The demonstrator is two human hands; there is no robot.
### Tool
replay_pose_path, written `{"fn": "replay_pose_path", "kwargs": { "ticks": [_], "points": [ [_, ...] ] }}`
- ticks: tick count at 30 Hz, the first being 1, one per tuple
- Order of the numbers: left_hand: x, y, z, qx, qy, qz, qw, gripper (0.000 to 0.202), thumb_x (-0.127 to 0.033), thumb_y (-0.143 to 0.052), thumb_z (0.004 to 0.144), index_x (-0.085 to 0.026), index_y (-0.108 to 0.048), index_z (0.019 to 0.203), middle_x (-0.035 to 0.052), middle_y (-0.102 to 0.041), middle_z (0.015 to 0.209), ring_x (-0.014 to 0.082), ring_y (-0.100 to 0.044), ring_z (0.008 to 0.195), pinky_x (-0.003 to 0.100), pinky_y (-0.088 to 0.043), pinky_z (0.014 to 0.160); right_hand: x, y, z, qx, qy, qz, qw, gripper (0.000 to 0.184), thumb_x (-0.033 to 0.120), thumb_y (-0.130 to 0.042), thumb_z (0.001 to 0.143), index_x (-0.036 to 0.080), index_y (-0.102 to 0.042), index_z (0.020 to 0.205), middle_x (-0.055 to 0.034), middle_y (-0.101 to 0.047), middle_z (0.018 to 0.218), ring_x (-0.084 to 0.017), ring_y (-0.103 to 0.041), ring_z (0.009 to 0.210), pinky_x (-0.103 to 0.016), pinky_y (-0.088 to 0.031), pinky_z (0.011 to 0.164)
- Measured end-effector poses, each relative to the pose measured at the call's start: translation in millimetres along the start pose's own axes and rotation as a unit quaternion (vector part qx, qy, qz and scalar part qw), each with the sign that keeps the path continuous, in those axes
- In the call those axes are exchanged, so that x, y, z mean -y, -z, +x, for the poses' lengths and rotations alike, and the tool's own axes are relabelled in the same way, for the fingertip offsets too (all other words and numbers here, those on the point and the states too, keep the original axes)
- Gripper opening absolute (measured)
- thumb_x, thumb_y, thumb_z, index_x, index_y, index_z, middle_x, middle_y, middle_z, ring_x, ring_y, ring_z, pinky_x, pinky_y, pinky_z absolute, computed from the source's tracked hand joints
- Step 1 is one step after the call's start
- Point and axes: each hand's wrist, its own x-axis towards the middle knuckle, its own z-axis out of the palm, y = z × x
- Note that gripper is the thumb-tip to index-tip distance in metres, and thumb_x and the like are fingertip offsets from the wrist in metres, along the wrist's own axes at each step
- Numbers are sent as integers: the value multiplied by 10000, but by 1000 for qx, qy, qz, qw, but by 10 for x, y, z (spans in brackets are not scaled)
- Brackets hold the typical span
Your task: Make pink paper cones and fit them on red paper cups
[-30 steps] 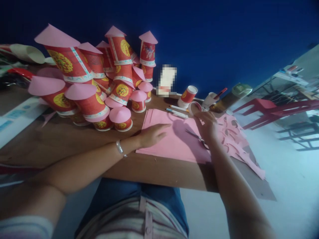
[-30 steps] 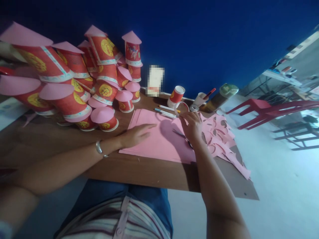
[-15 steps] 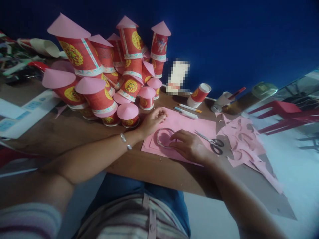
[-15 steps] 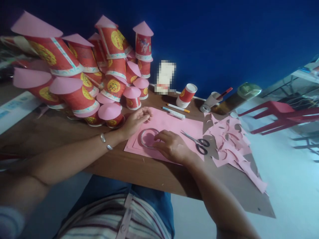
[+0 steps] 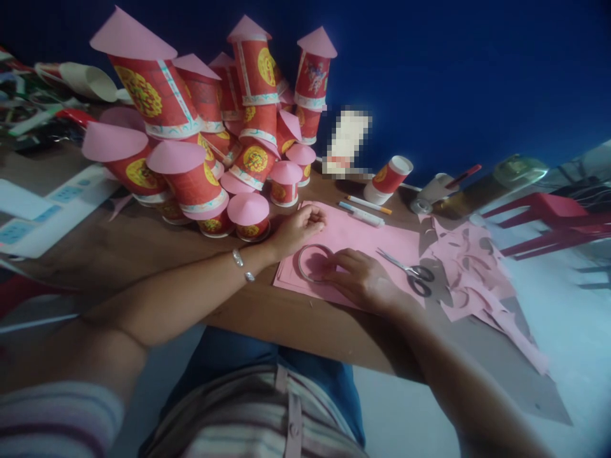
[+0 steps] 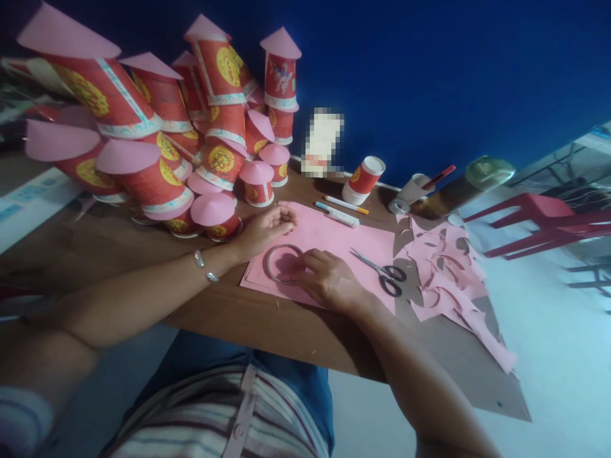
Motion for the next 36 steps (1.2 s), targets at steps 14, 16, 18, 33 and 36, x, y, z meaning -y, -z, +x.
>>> {"fn": "replay_pose_path", "kwargs": {
  "ticks": [14,16,18,33,36],
  "points": [
    [-201,80,-48,85,-80,185,976,234,-254,-623,887,-152,-625,1097,116,-727,1120,199,-671,1029,334,-524,840,-337,-70,-162,-117,-165,65,977,182,217,-602,977,234,-750,1081,-97,-771,1012,-250,-698,944,-417,-604,822],
    [-281,117,-54,147,-67,208,965,284,-289,-686,850,-150,-648,1095,119,-731,1134,205,-674,1003,328,-533,814,-372,-78,-185,-120,-198,62,971,172,237,-607,978,228,-761,1054,-90,-774,981,-234,-707,887,-384,-607,786],
    [-317,153,-51,194,-54,226,953,288,-295,-710,830,-152,-671,1077,115,-744,1114,205,-684,964,328,-537,802,-389,-85,-199,-111,-221,63,967,173,257,-607,981,229,-770,1030,-82,-778,967,-217,-711,837,-361,-606,771],
    [-235,160,-47,196,-34,257,946,193,-132,-576,885,-158,-692,1038,71,-790,1033,156,-731,949,300,-552,893,-404,-99,-211,-86,-218,33,972,188,244,-598,979,224,-781,1018,-71,-793,948,-213,-719,839,-334,-580,764],
    [-250,156,-53,197,-18,263,944,210,-112,-567,881,-151,-684,1051,80,-787,1055,154,-733,974,298,-556,913,-394,-86,-200,-86,-212,30,973,184,229,-602,979,213,-782,1012,-78,-796,955,-216,-725,850,-330,-578,769]
  ]
}}
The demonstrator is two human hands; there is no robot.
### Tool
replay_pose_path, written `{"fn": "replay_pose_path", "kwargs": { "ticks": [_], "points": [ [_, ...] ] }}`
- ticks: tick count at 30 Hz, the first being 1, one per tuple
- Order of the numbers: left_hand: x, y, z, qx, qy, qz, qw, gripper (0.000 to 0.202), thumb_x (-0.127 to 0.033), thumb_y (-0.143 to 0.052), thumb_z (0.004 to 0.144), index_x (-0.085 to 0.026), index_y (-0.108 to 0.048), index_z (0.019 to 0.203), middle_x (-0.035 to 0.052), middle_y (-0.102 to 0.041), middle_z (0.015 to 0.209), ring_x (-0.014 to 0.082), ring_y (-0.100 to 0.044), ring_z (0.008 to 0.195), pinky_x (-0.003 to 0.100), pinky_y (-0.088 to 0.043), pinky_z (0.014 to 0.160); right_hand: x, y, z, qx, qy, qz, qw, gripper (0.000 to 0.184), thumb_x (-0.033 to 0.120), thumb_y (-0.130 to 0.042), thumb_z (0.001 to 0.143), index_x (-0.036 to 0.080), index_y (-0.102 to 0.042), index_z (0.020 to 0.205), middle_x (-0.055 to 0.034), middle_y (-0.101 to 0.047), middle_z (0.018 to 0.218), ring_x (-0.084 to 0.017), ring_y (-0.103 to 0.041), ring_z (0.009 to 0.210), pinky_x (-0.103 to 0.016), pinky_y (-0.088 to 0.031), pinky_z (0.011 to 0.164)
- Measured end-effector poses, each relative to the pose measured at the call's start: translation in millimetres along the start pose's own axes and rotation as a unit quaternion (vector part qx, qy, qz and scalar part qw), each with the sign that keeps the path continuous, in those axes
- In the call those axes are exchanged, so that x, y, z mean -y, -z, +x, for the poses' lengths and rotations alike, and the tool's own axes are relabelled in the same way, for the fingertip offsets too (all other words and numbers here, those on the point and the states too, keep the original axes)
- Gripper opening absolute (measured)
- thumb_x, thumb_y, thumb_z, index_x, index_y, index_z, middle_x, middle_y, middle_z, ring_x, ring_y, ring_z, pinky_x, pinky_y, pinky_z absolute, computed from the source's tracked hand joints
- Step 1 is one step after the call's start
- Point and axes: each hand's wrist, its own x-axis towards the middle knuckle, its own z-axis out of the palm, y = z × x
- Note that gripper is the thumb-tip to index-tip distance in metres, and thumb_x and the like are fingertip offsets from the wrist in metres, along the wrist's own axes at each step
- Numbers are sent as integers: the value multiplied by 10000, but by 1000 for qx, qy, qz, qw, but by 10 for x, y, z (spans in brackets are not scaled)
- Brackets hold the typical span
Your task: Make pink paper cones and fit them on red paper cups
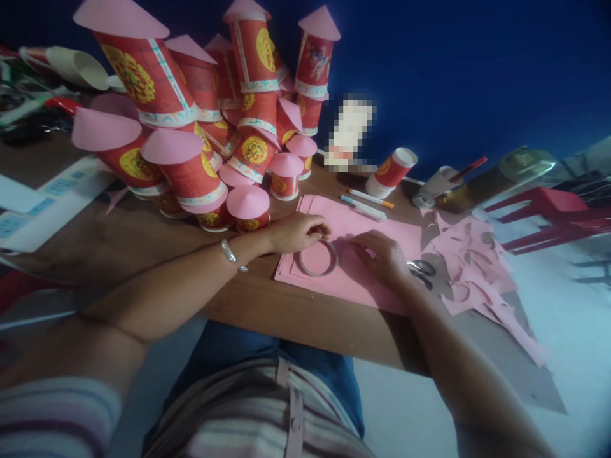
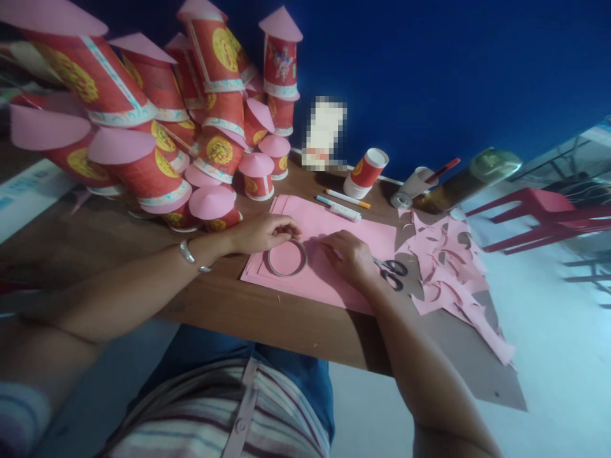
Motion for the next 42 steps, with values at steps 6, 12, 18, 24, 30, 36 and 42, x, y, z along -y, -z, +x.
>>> {"fn": "replay_pose_path", "kwargs": {
  "ticks": [6,12,18,24,30,36,42],
  "points": [
    [-17,1,-4,12,15,-17,1000,203,-108,-545,886,-140,-661,1050,99,-788,1059,159,-747,989,290,-569,882,-5,-11,-4,-3,2,-3,1000,185,233,-598,982,209,-780,1004,-80,-793,940,-221,-726,837,-338,-578,749],
    [-14,1,-5,7,24,-7,1000,239,-106,-571,823,-154,-660,1039,76,-789,996,151,-743,917,282,-566,841,-3,-12,-1,3,1,1,1000,193,238,-586,989,208,-775,1013,-79,-797,954,-223,-732,850,-343,-577,756],
    [-28,40,-10,41,5,4,999,336,-240,-654,830,-160,-635,1156,113,-747,1140,193,-705,1011,337,-547,902,3,1,-3,13,-12,5,1000,205,249,-577,993,222,-776,1035,-78,-795,983,-224,-734,885,-342,-578,796],
    [-138,187,-69,199,-54,135,969,763,-337,-835,671,-250,-525,1362,92,-586,1406,275,-536,1299,416,-417,1126,-9,-3,-13,8,-7,0,1000,184,250,-598,983,209,-777,1002,-81,-794,980,-226,-733,880,-338,-578,780],
    [-181,243,-87,244,-62,166,954,743,-277,-786,692,-261,-491,1373,75,-534,1437,266,-481,1335,407,-360,1172,-8,-10,-13,8,-16,5,1000,191,264,-595,984,228,-781,1006,-78,-796,980,-226,-735,884,-347,-583,796],
    [-163,230,-74,227,-72,157,958,689,-323,-783,719,-240,-506,1344,90,-542,1419,269,-497,1317,400,-372,1161,-17,-16,-13,6,-11,-1,1000,203,273,-589,987,215,-783,996,-83,-792,963,-227,-733,868,-338,-579,768],
    [-121,218,-76,217,-84,163,959,664,-337,-773,738,-243,-504,1338,88,-557,1399,260,-505,1299,381,-381,1144,-8,-17,-10,-3,-5,3,1000,214,282,-577,997,214,-780,990,-81,-793,957,-217,-735,873,-327,-581,781]
  ]
}}
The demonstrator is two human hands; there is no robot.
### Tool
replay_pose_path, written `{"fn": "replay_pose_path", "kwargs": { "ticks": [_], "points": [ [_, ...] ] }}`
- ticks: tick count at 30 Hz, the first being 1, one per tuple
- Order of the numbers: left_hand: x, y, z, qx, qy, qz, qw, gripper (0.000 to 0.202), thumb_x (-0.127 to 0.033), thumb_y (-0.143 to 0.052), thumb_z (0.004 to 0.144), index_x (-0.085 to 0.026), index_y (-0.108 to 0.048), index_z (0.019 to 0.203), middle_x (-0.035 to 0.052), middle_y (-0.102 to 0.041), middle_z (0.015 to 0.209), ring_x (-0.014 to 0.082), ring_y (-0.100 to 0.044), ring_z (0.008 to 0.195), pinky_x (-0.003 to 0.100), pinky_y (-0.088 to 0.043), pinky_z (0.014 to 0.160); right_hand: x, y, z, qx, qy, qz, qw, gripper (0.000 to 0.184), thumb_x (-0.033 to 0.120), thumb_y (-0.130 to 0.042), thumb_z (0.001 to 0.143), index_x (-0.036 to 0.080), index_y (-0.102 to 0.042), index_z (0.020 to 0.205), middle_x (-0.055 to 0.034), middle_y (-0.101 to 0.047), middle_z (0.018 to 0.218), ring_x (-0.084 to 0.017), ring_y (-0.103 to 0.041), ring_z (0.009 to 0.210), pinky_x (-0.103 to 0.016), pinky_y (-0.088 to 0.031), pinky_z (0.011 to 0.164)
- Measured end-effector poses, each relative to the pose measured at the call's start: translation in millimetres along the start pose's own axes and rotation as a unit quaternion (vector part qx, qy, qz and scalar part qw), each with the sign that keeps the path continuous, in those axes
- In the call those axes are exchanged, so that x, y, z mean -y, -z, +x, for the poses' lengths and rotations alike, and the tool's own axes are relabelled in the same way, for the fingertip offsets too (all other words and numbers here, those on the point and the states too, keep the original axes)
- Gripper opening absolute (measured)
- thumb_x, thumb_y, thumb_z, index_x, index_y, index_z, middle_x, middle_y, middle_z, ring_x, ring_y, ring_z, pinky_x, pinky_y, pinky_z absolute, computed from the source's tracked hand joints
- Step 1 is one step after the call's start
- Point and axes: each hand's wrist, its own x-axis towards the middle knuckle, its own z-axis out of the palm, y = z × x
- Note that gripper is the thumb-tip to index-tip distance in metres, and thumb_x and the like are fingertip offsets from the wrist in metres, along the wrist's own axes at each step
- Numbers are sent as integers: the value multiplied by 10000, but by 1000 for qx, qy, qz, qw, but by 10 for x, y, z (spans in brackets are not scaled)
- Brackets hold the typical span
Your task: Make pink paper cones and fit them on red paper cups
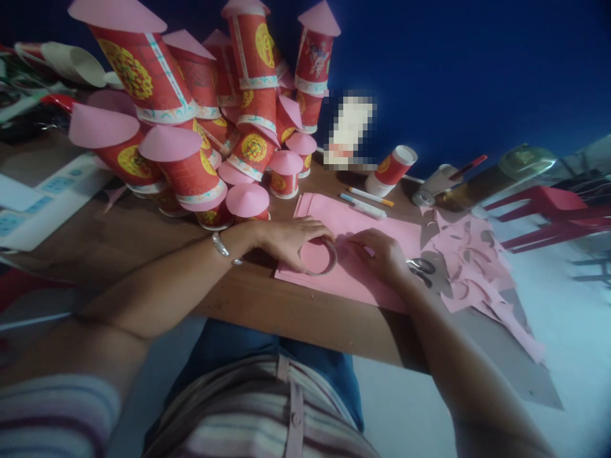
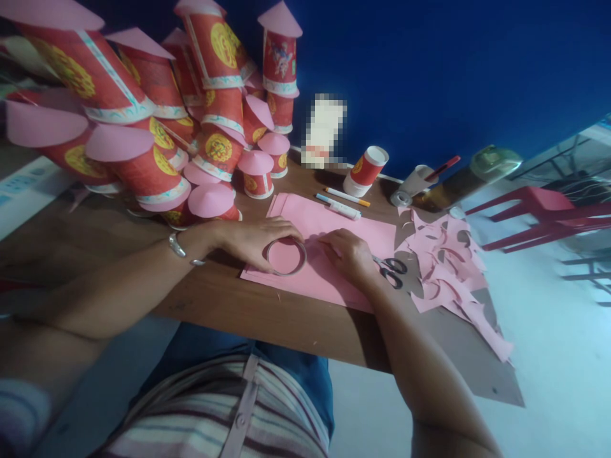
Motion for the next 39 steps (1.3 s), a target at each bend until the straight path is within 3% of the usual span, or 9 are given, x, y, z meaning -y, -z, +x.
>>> {"fn": "replay_pose_path", "kwargs": {
  "ticks": [17,22,25,33,39],
  "points": [
    [-57,20,-3,7,9,18,1000,652,-354,-774,725,-219,-531,1315,106,-579,1376,276,-527,1268,386,-389,1124,11,11,6,13,-5,-5,1000,214,266,-573,990,215,-781,1008,-83,-792,967,-226,-732,875,-343,-579,780],
    [-71,47,-15,14,23,12,1000,805,-304,-797,676,-232,-485,1415,102,-527,1462,284,-476,1352,400,-361,1169,5,3,0,10,-11,-3,1000,204,265,-578,987,216,-775,1005,-84,-790,965,-227,-729,871,-351,-581,782],
    [-49,73,-30,1,21,0,1000,851,-351,-807,684,-255,-462,1456,99,-488,1514,295,-443,1399,406,-348,1184,17,10,1,7,-11,-4,1000,205,256,-572,988,221,-773,1010,-84,-790,963,-225,-729,869,-351,-583,774],
    [-15,5,8,-67,25,-27,997,571,-284,-690,824,-215,-517,1363,119,-567,1364,253,-542,1266,363,-419,1095,48,24,-4,-27,-27,2,999,219,286,-573,1002,229,-784,1018,-62,-777,853,-189,-692,712,-318,-547,659],
    [-88,-9,22,-43,17,16,999,732,-394,-810,704,-222,-512,1350,119,-520,1393,290,-462,1320,398,-384,1136,33,11,-9,-24,-28,-2,999,218,273,-573,1000,228,-787,1011,-57,-778,846,-182,-684,702,-311,-530,652]
  ]
}}
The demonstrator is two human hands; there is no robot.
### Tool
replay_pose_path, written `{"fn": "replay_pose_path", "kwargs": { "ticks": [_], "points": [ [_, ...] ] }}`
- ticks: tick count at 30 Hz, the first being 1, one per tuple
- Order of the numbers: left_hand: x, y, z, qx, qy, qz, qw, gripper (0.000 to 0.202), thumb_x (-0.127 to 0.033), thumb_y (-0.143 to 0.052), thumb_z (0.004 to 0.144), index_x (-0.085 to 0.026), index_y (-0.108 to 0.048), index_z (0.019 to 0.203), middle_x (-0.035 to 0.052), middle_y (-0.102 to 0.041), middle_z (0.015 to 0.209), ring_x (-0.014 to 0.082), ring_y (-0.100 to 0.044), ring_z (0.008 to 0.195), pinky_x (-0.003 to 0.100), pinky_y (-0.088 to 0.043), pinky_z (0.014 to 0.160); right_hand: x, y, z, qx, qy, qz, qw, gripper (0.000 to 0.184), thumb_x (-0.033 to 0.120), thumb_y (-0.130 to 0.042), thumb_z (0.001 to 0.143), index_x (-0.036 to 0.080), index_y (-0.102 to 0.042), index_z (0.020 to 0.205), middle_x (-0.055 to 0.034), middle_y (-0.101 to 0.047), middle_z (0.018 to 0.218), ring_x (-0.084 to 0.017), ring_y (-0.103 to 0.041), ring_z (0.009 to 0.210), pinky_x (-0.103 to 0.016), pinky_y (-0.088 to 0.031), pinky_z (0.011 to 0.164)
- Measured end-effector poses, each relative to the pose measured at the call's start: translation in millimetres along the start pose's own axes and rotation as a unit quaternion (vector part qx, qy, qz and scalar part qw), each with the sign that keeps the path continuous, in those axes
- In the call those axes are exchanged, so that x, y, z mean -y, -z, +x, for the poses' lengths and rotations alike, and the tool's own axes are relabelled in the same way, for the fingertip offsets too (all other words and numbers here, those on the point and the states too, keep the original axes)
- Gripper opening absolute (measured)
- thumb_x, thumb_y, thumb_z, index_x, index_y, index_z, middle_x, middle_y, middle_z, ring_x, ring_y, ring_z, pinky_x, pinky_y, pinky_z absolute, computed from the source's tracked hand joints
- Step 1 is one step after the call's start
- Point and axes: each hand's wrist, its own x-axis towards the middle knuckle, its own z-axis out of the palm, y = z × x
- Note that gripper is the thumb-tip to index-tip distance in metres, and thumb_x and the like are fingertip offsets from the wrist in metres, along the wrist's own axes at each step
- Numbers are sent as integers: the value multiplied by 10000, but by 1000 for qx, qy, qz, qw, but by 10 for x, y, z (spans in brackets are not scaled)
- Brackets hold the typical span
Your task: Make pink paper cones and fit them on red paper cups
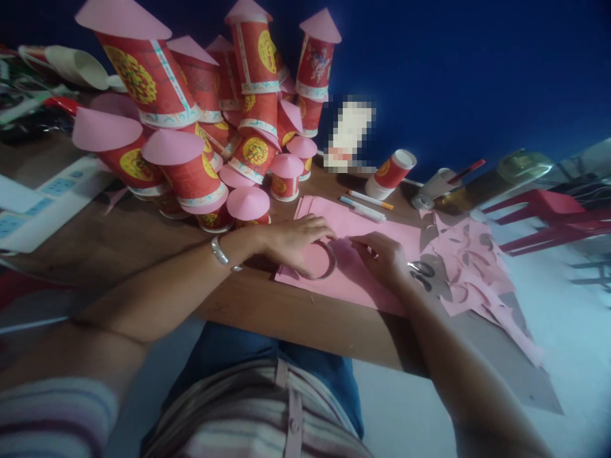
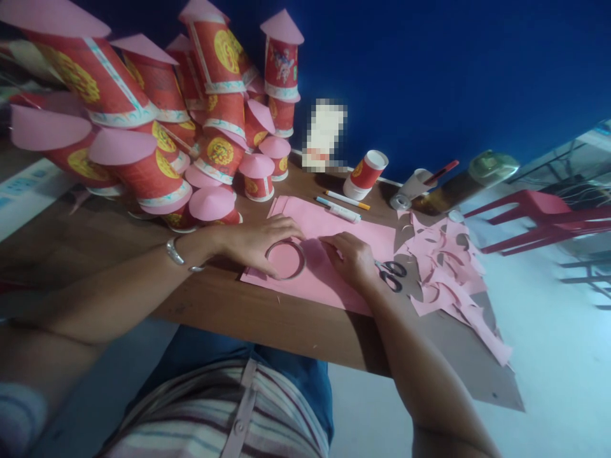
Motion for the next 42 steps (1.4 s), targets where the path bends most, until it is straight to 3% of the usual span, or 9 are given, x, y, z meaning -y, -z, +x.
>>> {"fn": "replay_pose_path", "kwargs": {
  "ticks": [5,15,21,26,30,37,42],
  "points": [
    [-45,11,-24,22,13,64,998,664,-429,-777,709,-177,-546,1279,132,-514,1344,296,-456,1268,398,-383,1109,10,11,8,-4,4,1,1000,218,262,-572,997,223,-785,1008,-60,-781,854,-183,-686,695,-309,-532,646],
    [0,-41,-5,25,4,98,995,554,-484,-754,718,-169,-612,1151,120,-530,1209,280,-483,1142,369,-417,1029,5,-11,10,1,6,-23,1000,214,261,-571,997,226,-781,1020,-55,-782,856,-180,-690,700,-302,-527,654],
    [-5,-54,-1,37,30,116,992,625,-484,-759,703,-158,-604,1213,127,-520,1214,293,-486,1135,379,-432,1005,10,160,80,3,23,-89,996,228,260,-561,998,216,-781,1034,-65,-792,902,-188,-697,712,-305,-517,657],
    [1,-65,-3,29,36,110,993,584,-457,-765,687,-186,-619,1183,109,-524,1210,284,-495,1125,366,-433,992,-203,418,248,2,-45,-193,980,226,239,-575,948,229,-800,928,-61,-794,905,-209,-689,702,-310,-464,601],
    [-2,-65,-3,22,37,115,992,563,-477,-774,670,-194,-642,1138,98,-544,1172,273,-508,1083,350,-441,947,-437,477,442,21,-128,-241,962,223,232,-594,904,218,-812,861,-79,-797,886,-229,-674,699,-309,-425,568],
    [-75,-29,10,41,58,124,990,547,-485,-744,706,-182,-638,1149,99,-533,1202,271,-507,1117,352,-430,951,-521,430,705,150,-213,-312,914,313,266,-510,965,196,-813,1002,-121,-785,1067,-250,-709,884,-294,-478,688],
    [-115,-4,-3,52,63,130,988,538,-482,-740,732,-182,-626,1163,92,-529,1207,265,-502,1142,351,-416,971,-538,453,775,173,-228,-361,888,361,284,-455,993,194,-775,1136,-144,-740,1186,-290,-702,997,-331,-501,763]
  ]
}}
